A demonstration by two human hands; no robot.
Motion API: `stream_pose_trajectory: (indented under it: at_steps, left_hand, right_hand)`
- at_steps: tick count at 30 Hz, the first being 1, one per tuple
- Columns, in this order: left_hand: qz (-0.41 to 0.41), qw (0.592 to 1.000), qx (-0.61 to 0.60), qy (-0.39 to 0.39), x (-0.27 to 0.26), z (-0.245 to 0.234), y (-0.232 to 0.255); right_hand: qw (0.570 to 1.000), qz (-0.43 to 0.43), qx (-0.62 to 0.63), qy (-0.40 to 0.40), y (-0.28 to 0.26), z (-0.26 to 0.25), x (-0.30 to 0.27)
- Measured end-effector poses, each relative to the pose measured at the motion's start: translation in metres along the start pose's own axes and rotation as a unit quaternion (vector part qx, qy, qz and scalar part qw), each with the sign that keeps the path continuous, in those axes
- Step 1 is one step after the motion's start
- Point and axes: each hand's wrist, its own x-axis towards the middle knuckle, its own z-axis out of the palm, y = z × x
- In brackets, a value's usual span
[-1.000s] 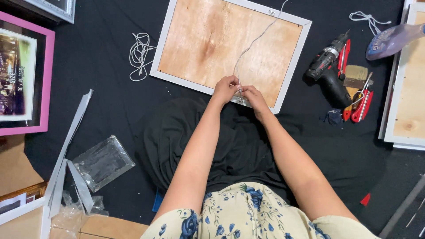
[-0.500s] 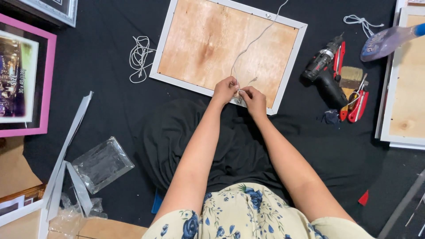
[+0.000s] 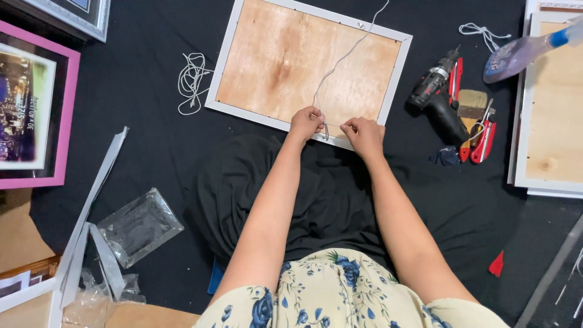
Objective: Attaching a metal hanging wire to the back of a wooden picture frame by threading it through eyelets and securing it.
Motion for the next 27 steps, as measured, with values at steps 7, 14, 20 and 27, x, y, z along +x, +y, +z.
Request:
stream_pose_trajectory:
  at_steps: [7, 14, 20, 27]
  left_hand:
    - [-0.003, 0.999, -0.017, -0.04, -0.016, 0.006, 0.006]
    - [0.015, 0.999, 0.039, -0.018, -0.017, 0.007, 0.004]
    - [0.037, 0.98, 0.194, 0.012, -0.004, 0.007, -0.009]
    - [0.0, 0.962, 0.255, 0.095, -0.004, 0.004, -0.019]
  right_hand:
    - [0.992, -0.106, 0.01, 0.067, -0.013, 0.037, -0.01]
    - [0.977, -0.144, 0.049, 0.147, -0.021, 0.04, -0.02]
    - [0.979, -0.125, -0.02, 0.16, -0.02, 0.043, -0.028]
    - [0.964, -0.059, 0.006, 0.26, -0.042, 0.001, -0.057]
